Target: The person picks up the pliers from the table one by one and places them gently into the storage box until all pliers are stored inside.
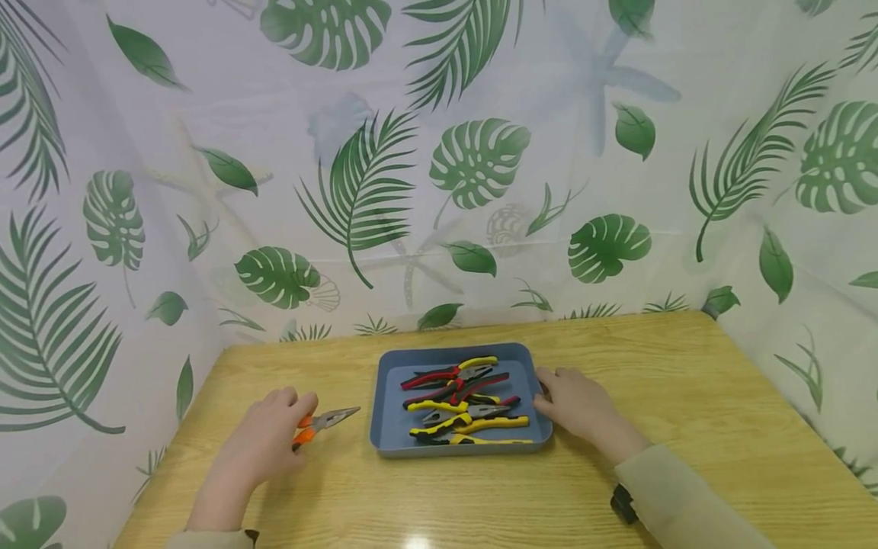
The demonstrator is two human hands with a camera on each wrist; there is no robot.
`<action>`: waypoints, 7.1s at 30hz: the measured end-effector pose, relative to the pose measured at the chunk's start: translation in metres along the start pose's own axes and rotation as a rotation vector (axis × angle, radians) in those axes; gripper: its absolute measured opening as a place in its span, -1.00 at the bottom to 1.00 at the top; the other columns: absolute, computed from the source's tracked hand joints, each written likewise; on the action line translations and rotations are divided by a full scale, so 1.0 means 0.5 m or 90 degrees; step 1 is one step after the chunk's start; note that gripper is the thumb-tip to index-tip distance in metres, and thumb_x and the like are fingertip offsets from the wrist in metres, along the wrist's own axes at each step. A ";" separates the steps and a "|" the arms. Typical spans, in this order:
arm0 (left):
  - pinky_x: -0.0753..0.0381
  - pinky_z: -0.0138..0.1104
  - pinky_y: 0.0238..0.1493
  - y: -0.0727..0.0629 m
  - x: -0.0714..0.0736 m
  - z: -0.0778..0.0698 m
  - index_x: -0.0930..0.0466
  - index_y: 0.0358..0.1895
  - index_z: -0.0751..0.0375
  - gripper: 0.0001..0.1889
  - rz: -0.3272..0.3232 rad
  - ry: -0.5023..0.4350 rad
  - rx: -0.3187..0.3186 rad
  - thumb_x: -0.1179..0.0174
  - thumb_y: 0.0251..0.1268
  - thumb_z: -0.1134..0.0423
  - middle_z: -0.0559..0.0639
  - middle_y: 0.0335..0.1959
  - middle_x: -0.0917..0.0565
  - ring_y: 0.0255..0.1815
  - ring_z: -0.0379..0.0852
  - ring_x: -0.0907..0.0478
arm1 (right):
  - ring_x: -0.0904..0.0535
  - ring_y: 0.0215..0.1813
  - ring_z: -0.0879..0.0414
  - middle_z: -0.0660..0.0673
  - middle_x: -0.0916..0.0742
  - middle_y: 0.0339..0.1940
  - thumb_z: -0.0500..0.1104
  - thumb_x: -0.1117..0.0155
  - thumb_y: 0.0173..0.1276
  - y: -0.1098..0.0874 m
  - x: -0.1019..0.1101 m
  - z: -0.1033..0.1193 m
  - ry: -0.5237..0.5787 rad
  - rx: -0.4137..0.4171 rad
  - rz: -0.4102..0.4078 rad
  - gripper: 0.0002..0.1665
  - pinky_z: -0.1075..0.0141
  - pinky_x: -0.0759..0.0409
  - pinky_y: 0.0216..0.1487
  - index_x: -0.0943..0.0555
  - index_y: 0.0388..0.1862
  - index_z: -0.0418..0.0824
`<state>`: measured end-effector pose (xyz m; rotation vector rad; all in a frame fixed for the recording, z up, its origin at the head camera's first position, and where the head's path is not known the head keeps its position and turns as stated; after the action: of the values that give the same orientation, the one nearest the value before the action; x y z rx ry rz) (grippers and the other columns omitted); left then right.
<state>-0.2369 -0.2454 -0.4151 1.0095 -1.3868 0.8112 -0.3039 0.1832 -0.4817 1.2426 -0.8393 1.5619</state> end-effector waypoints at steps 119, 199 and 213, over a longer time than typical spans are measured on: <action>-0.21 -0.22 -0.19 0.179 -0.061 -0.219 -0.47 -0.02 0.00 -0.52 0.021 0.043 -0.204 -0.50 -0.02 0.30 -0.11 -0.32 -0.34 -0.27 -0.09 -0.22 | -0.55 -0.27 0.01 -0.12 -0.65 -0.30 -0.04 -0.20 0.48 -0.003 0.000 0.000 -0.008 -0.013 0.009 -0.67 0.10 -0.49 -0.31 -0.62 0.11 -0.15; -0.27 -0.27 -0.14 0.271 -0.112 -0.324 -0.51 0.09 -0.09 -0.57 0.053 0.087 -0.218 -0.47 0.21 0.05 -0.11 -0.14 -0.50 -0.18 -0.13 -0.31 | -0.63 -0.19 -0.05 -0.18 -0.71 -0.20 -0.03 -0.18 0.49 -0.004 0.002 0.004 -0.009 -0.012 0.008 -0.53 0.05 -0.55 -0.26 -0.61 0.28 -0.20; -0.32 -0.26 -0.08 0.265 -0.096 -0.334 -0.56 0.11 -0.10 -0.58 0.031 0.096 -0.229 -0.44 0.29 -0.08 -0.15 -0.13 -0.55 -0.13 -0.14 -0.43 | -0.72 0.00 -0.23 -0.31 -0.76 -0.01 -0.02 -0.18 0.50 -0.006 0.004 0.006 -0.012 -0.015 0.008 -0.43 -0.11 -0.67 -0.09 -0.58 0.39 -0.24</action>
<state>-0.2958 -0.0360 -0.4371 0.6257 -1.3701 0.6292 -0.3003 0.1818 -0.4790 1.2390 -0.8780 1.5477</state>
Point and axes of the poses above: each hand's wrist, its own y-axis towards the middle knuckle, its own x-axis out of the back of the hand, z = x × y, the point moved 6 cm from there along y, towards the middle knuckle
